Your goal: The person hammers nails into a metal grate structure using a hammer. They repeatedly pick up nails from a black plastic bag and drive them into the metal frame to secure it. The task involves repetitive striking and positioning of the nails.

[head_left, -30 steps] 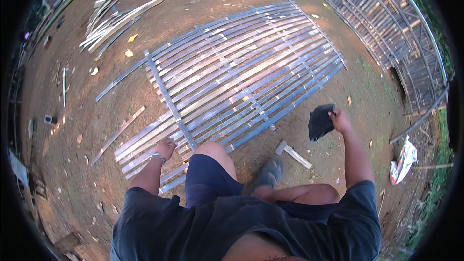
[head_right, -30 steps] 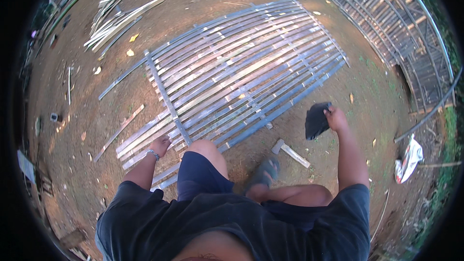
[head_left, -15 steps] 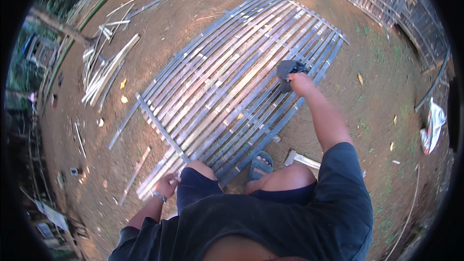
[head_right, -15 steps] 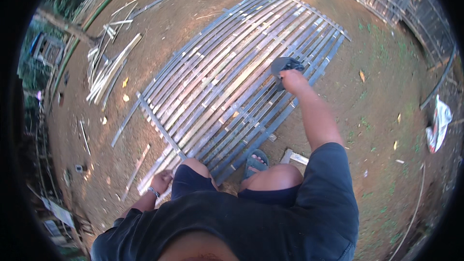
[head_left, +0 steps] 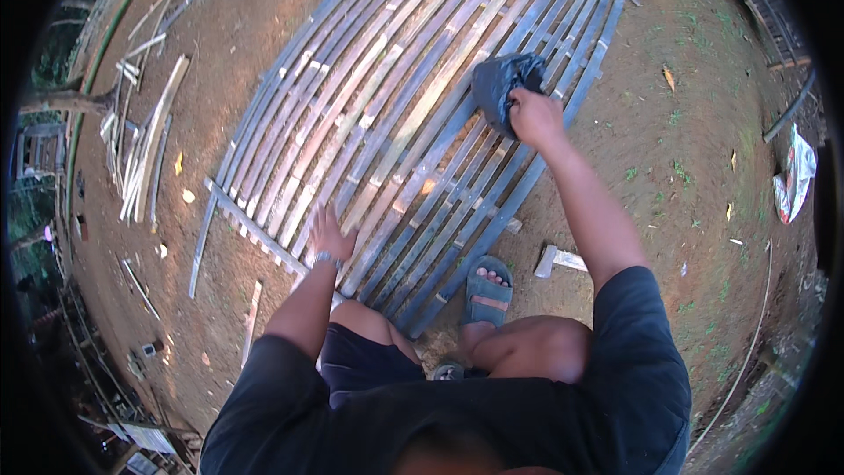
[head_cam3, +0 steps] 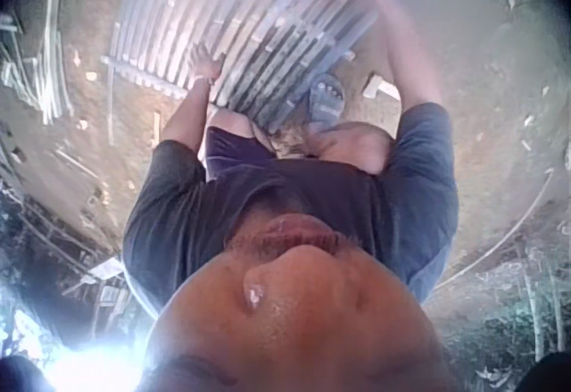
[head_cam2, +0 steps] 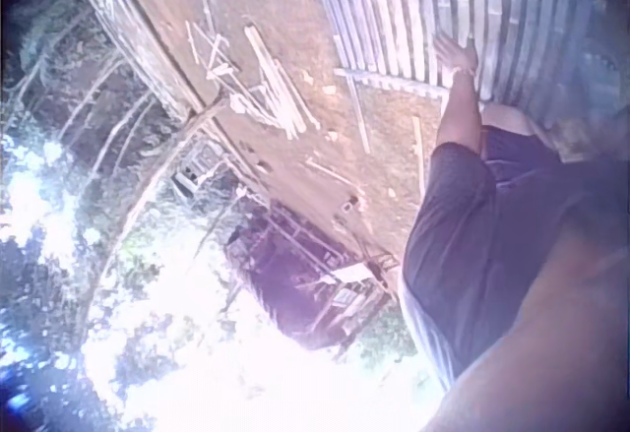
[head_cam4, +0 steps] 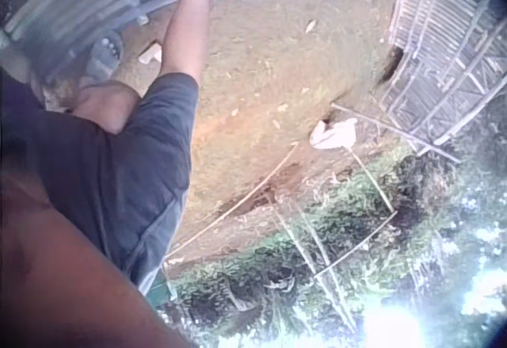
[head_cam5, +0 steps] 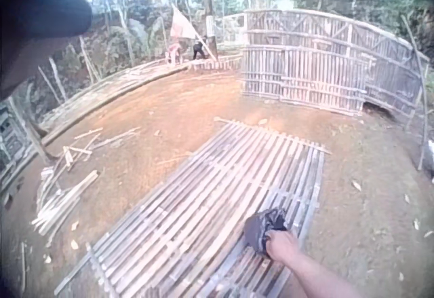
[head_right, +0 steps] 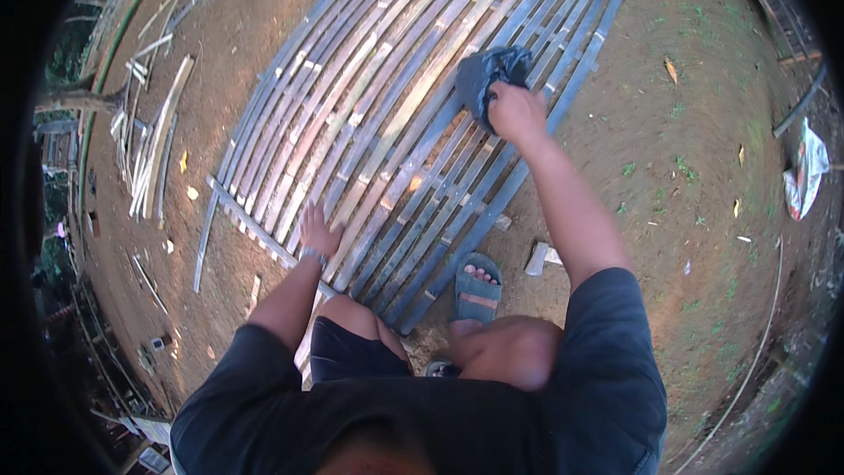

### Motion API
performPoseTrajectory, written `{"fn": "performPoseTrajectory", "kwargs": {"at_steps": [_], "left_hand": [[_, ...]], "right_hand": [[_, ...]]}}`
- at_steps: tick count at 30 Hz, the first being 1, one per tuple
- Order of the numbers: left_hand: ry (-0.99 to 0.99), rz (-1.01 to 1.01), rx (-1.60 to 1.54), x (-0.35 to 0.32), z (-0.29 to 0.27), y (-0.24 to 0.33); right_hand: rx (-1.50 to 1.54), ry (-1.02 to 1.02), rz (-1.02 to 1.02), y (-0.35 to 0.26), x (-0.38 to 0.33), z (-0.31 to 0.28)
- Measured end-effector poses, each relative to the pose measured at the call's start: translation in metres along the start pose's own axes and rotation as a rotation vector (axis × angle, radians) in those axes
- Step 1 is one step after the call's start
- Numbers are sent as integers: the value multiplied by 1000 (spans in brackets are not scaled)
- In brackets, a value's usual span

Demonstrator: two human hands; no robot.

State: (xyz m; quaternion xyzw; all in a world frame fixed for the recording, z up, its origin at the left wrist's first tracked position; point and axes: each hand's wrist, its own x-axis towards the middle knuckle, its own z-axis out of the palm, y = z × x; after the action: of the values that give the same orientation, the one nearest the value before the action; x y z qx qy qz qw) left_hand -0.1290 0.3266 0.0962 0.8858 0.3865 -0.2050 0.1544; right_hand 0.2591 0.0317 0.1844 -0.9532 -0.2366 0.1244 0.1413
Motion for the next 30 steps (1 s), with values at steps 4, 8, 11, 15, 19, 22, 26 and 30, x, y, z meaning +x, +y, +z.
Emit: {"fn": "performPoseTrajectory", "kwargs": {"at_steps": [4,8,11,15,19,22,26,30], "left_hand": [[-15,-223,42,52,0,72],[-63,-324,-93,70,21,83],[-24,-327,-76,68,34,71],[-92,-203,-142,73,33,117],[-114,-316,-88,66,17,79],[-134,-301,-94,68,18,79],[-131,-260,-96,72,25,91],[-109,-303,-52,68,22,81]], "right_hand": [[-501,-19,-211,-26,22,-1],[-486,-250,-173,-29,69,39],[-361,-235,-226,12,98,91],[120,-31,-156,165,120,153],[1002,-145,152,63,111,180],[823,-170,170,72,117,176],[830,50,363,106,131,156],[533,60,262,42,103,109]]}}
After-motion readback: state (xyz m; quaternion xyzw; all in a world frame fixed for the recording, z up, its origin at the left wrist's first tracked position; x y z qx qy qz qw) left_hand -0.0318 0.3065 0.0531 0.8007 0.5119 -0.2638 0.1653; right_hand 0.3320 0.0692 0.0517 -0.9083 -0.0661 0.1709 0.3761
